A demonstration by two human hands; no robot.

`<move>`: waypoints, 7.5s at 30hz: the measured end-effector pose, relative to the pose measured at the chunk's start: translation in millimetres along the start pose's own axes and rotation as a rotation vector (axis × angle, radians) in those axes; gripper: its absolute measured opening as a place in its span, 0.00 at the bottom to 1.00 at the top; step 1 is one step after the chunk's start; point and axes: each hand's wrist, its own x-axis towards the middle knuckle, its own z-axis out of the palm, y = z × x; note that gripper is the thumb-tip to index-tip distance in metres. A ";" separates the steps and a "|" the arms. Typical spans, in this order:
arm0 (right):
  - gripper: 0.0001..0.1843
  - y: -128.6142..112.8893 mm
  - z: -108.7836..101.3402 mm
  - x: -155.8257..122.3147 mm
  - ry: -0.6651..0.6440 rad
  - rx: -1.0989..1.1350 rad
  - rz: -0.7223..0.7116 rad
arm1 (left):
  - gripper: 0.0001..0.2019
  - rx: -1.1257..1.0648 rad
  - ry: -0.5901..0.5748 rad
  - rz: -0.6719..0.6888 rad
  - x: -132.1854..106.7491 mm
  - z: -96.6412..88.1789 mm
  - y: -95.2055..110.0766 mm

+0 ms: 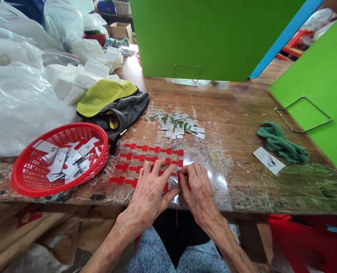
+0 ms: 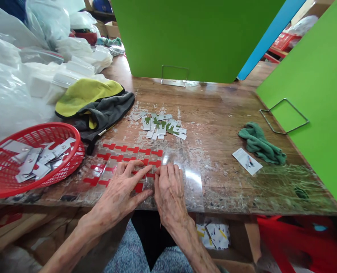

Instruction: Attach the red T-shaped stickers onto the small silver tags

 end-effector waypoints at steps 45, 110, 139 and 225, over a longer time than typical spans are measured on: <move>0.23 -30.3 -35.0 -20.7 0.086 0.585 0.295 | 0.15 -1.151 -0.019 -0.327 -6.2 0.5 22.2; 0.07 -14.5 -43.2 -29.9 -0.049 0.704 0.259 | 0.10 -1.370 -0.071 -0.406 -13.7 -2.9 24.3; 0.07 -19.3 -38.2 -31.6 -0.058 0.701 0.258 | 0.10 -1.459 -0.092 -0.370 -19.4 1.9 23.0; 0.11 -45.3 -42.6 -31.0 -0.061 0.345 0.432 | 0.08 -1.259 0.102 -0.494 -29.2 8.2 29.8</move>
